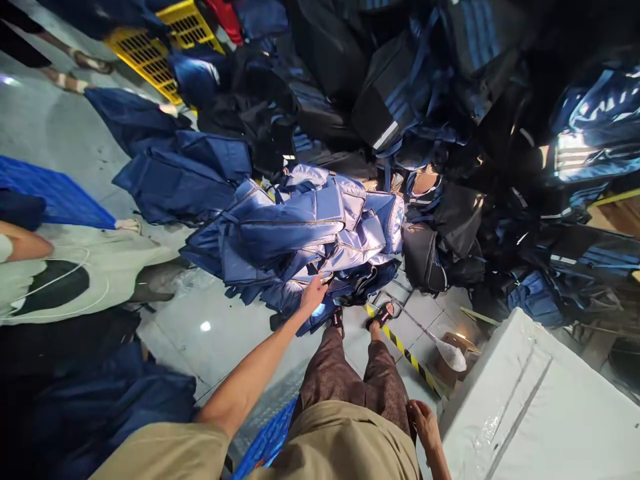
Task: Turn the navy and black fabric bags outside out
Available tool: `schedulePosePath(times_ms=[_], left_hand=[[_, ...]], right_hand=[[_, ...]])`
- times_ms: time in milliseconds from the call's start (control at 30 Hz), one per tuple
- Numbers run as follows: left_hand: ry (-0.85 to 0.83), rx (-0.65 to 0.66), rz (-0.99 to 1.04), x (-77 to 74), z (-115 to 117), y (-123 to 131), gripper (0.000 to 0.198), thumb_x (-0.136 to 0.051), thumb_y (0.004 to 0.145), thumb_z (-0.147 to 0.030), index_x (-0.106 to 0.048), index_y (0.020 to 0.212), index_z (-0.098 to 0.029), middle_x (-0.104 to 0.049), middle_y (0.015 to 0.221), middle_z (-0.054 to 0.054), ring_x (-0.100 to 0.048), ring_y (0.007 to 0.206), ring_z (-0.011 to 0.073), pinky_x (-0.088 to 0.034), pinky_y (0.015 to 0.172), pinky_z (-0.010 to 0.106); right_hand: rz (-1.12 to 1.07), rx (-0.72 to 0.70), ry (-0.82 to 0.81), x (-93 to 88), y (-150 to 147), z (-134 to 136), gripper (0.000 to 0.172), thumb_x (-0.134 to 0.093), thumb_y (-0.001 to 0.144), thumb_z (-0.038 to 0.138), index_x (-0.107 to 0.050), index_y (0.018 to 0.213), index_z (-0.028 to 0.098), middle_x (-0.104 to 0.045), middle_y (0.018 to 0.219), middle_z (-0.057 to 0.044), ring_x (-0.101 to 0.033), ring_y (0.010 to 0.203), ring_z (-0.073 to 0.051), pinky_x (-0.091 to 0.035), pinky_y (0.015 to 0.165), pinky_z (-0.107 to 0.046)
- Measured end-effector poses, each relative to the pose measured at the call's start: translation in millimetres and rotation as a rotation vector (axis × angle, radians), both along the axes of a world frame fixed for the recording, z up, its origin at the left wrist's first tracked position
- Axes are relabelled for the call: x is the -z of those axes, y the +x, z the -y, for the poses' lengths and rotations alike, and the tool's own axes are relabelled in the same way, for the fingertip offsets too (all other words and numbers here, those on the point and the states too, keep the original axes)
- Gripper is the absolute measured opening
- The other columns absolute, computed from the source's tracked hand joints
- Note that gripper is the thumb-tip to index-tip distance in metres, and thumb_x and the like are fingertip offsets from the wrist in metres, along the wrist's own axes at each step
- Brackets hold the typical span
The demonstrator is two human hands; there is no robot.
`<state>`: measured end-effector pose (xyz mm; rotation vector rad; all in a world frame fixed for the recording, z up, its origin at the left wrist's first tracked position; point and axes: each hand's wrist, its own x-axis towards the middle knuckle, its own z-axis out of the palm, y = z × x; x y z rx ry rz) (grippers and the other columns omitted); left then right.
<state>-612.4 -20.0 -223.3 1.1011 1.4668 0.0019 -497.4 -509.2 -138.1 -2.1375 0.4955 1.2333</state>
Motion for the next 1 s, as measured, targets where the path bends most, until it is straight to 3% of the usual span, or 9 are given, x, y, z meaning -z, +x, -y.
schedulePosePath(times_ms=[100,233,333,400,533,667,767,867,1000], left_hand=[[0.359,0.240,-0.001,3.6,-51.2,7.3,0.054,-0.062,0.104,-0.014,-0.061,0.158,-0.016,-0.053,0.174,0.019,-0.038,0.165,0.0309,-0.022,0.137,0.044],[0.910,0.610,-0.259,-6.2,-157.8,7.7,0.080,-0.065,0.103,-0.013,-0.037,0.177,-0.008,-0.026,0.189,0.026,-0.016,0.175,0.0380,-0.001,0.140,0.064],[0.800,0.842,-0.528,-11.7,-227.5,-2.3,0.095,-0.080,0.095,-0.022,-0.034,0.175,0.000,-0.040,0.179,0.036,-0.030,0.167,0.0480,-0.009,0.135,0.075],[0.685,0.970,-0.633,-11.6,-248.7,-9.8,0.074,-0.072,0.099,-0.021,-0.049,0.164,0.004,-0.057,0.164,0.037,-0.048,0.154,0.0489,-0.024,0.130,0.072],[0.669,1.141,-0.605,-13.6,-225.8,-21.1,0.039,-0.048,0.104,-0.015,-0.071,0.133,-0.001,-0.076,0.135,0.034,-0.064,0.134,0.0436,-0.039,0.120,0.059],[0.652,1.171,-0.518,-45.2,-171.4,-31.0,0.037,-0.050,0.108,-0.032,-0.076,0.126,-0.011,-0.080,0.131,0.027,-0.072,0.121,0.0394,-0.048,0.107,0.047],[0.681,0.957,-0.440,-93.6,-144.7,-39.4,0.038,-0.054,0.108,-0.043,-0.078,0.119,-0.017,-0.083,0.124,0.022,-0.075,0.116,0.0375,-0.051,0.099,0.041],[0.659,0.606,-0.287,-155.6,-126.9,-48.3,0.037,-0.064,0.103,-0.050,-0.080,0.101,-0.016,-0.084,0.106,0.017,-0.076,0.108,0.0356,-0.054,0.095,0.040],[0.374,0.084,0.189,-244.1,-92.9,-52.9,0.041,-0.083,0.086,-0.054,-0.083,0.099,-0.015,-0.084,0.096,0.010,-0.078,0.090,0.0291,-0.062,0.085,0.038]], right_hand=[[0.018,-0.030,-0.035,4.7,-17.8,4.0,0.036,-0.074,0.047,0.063,-0.066,0.066,0.034,-0.073,0.072,-0.004,-0.081,0.075,-0.043,-0.061,0.057,-0.048],[0.028,-0.037,-0.008,16.1,-32.1,11.2,0.047,-0.078,0.050,0.072,-0.077,0.074,0.031,-0.079,0.079,-0.006,-0.083,0.084,-0.040,-0.067,0.071,-0.046],[0.040,-0.055,0.023,24.1,-41.4,18.4,0.062,-0.077,0.057,0.081,-0.083,0.086,0.027,-0.081,0.081,-0.007,-0.082,0.086,-0.037,-0.068,0.079,-0.046],[0.058,-0.095,0.044,26.9,-46.9,22.5,0.067,-0.074,0.061,0.085,-0.083,0.089,0.025,-0.080,0.080,-0.008,-0.081,0.085,-0.036,-0.068,0.078,-0.045],[0.107,-0.209,0.036,24.4,-51.2,24.9,0.070,-0.068,0.066,0.091,-0.080,0.085,0.025,-0.079,0.079,-0.008,-0.078,0.082,-0.035,-0.065,0.071,-0.044],[0.147,-0.373,0.038,16.3,-37.6,10.7,0.068,-0.063,0.072,0.089,-0.079,0.084,0.024,-0.073,0.071,-0.008,-0.073,0.073,-0.032,-0.061,0.068,-0.043],[0.207,-0.490,0.123,12.2,-18.5,-21.2,0.066,-0.061,0.079,0.084,-0.080,0.093,0.023,-0.075,0.075,-0.008,-0.075,0.077,-0.033,-0.062,0.074,-0.045],[0.263,-0.571,0.230,6.1,-6.9,-75.1,0.070,-0.059,0.085,0.080,-0.078,0.120,0.022,-0.081,0.093,-0.011,-0.078,0.087,-0.035,-0.064,0.083,-0.048],[0.580,-0.655,0.430,-23.5,-7.8,-156.6,0.083,-0.072,0.086,0.065,-0.060,0.155,0.020,-0.077,0.135,-0.019,-0.076,0.118,-0.037,-0.062,0.106,-0.057]])
